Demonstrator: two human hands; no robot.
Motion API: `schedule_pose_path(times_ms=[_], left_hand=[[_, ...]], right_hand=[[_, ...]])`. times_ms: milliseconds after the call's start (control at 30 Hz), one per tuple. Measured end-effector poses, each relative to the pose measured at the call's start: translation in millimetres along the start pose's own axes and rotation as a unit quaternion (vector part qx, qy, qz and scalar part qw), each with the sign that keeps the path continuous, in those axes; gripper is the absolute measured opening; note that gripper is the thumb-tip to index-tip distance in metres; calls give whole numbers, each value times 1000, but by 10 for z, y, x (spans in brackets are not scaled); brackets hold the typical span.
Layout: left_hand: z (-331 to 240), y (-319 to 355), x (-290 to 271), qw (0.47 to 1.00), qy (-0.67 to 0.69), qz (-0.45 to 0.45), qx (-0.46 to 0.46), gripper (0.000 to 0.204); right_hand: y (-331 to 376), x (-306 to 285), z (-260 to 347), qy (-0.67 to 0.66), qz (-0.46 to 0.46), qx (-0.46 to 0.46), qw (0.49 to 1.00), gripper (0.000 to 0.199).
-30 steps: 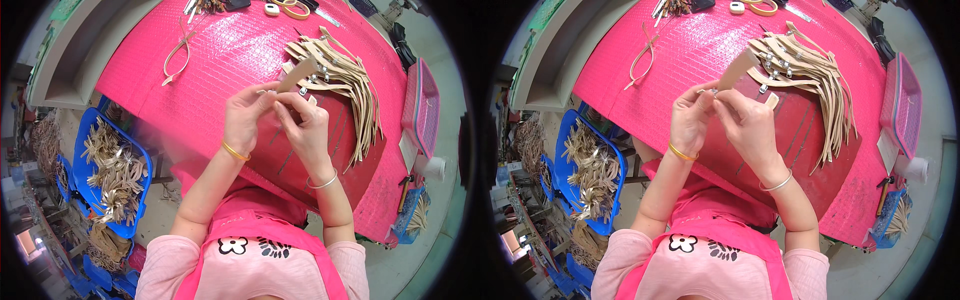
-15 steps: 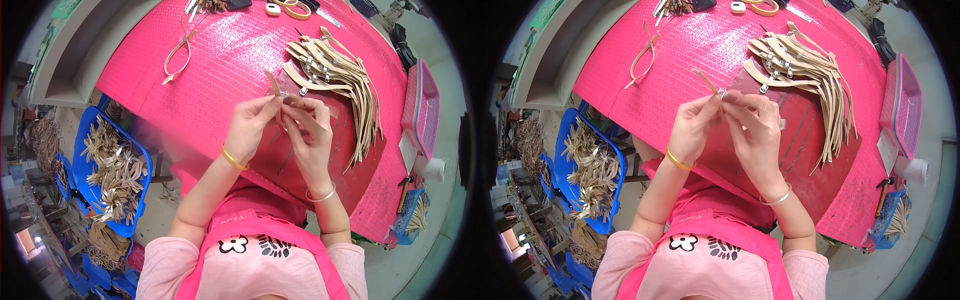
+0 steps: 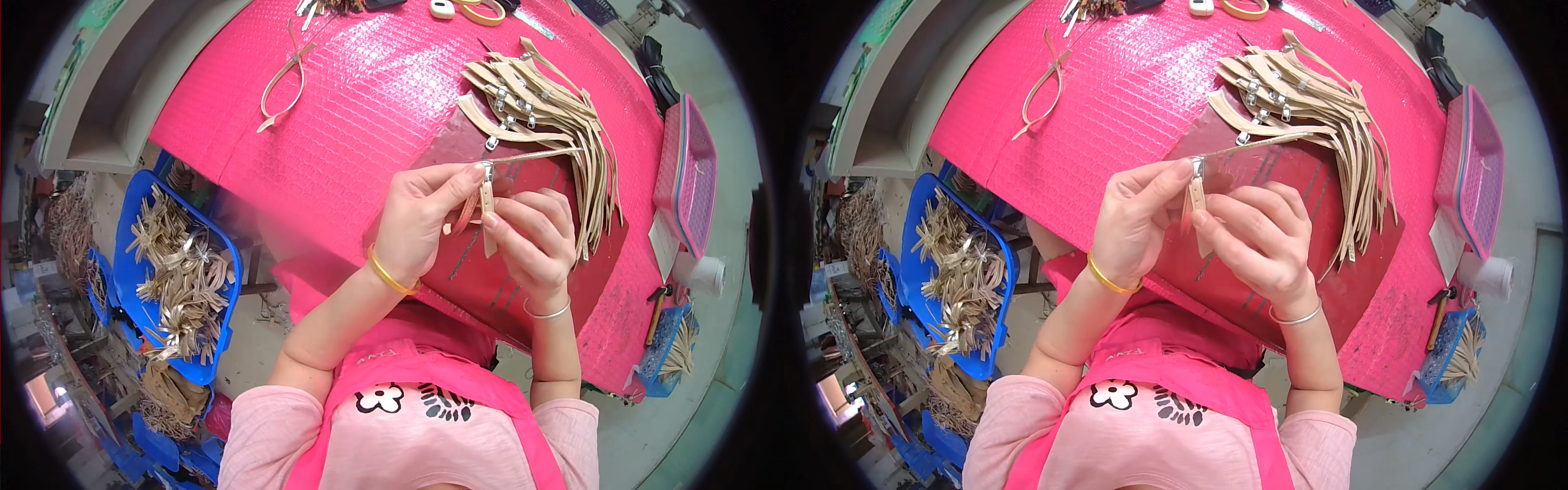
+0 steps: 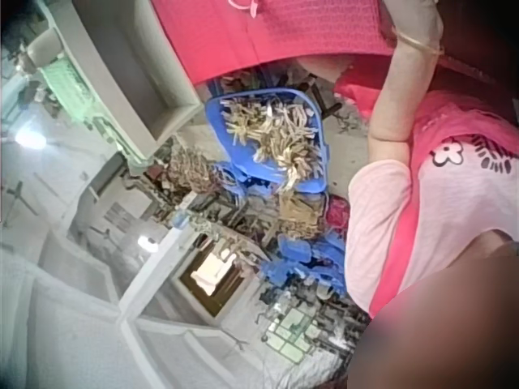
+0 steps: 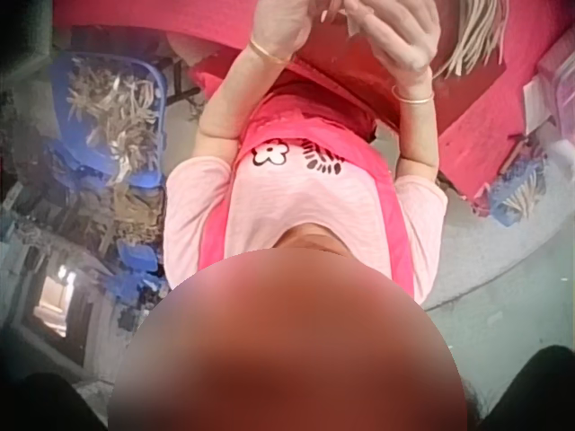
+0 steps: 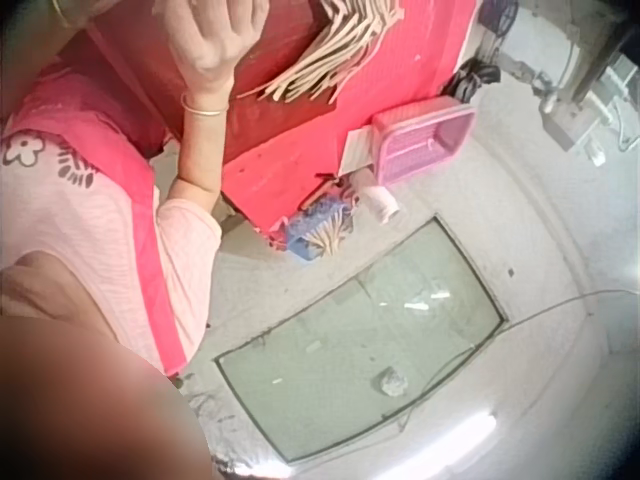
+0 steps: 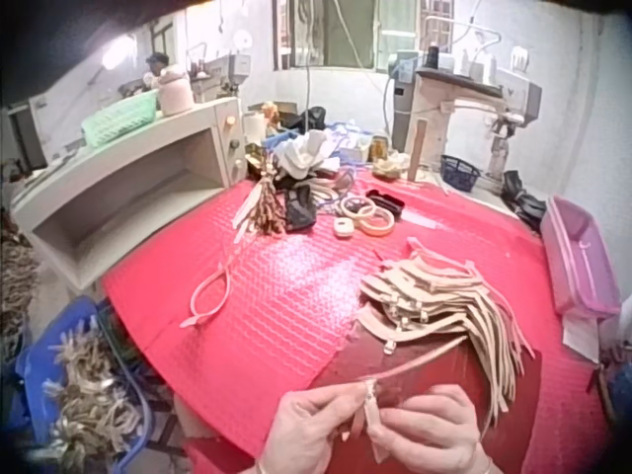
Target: The recorder is assembling leather straps for shoes by threading a metal ring and folding the strap.
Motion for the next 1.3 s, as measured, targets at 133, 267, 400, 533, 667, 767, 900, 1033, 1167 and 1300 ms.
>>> schedule_pose_path(times_ms=[133, 267, 400, 533, 667, 767, 900, 1033, 1167, 1300], left_hand=[[-13, 11, -20, 996, -32, -59, 59, 17], [6, 38, -13, 992, -9, -88, 92, 16], [29, 58, -12, 989, 2, -96, 111, 16], [68, 75, -24, 987, 34, -109, 108, 16], [17, 121, -54, 981, -107, -85, 139, 18], [-49, 199, -51, 986, -109, -59, 111, 16], [-159, 201, -49, 959, -241, -50, 144, 17], [-300, 202, -76, 878, -425, -37, 216, 22], [-335, 204, -55, 924, -274, -120, 239, 29], [-322, 170, -82, 909, -331, -90, 238, 22]], right_hand=[[8, 47, 61, 17, -2, -6, 1000, 24], [-6, 47, 103, 12, -6, -3, 1000, 23], [-11, 55, 131, -4, -3, -4, 1000, 22], [-42, 60, 147, -25, 4, -7, 1000, 20], [-36, 105, -5, -142, -11, 185, 972, 14], [-17, 286, -265, -283, -9, 443, 851, 3], [83, 420, -269, -419, 23, 524, 741, 6], [128, 481, -163, -555, 15, 542, 631, 14], [267, 727, 21, -674, 35, 580, 456, 12], [321, 777, 95, -684, 49, 599, 414, 12]])
Point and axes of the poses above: each hand's wrist, its own y-axis away from the middle knuckle, its own x-axis out of the palm, z = x × y, the point moved 6 cm from there along -y, towards the middle knuckle, and after that the axes turned 13 degrees about y, right-handed, at the moved point
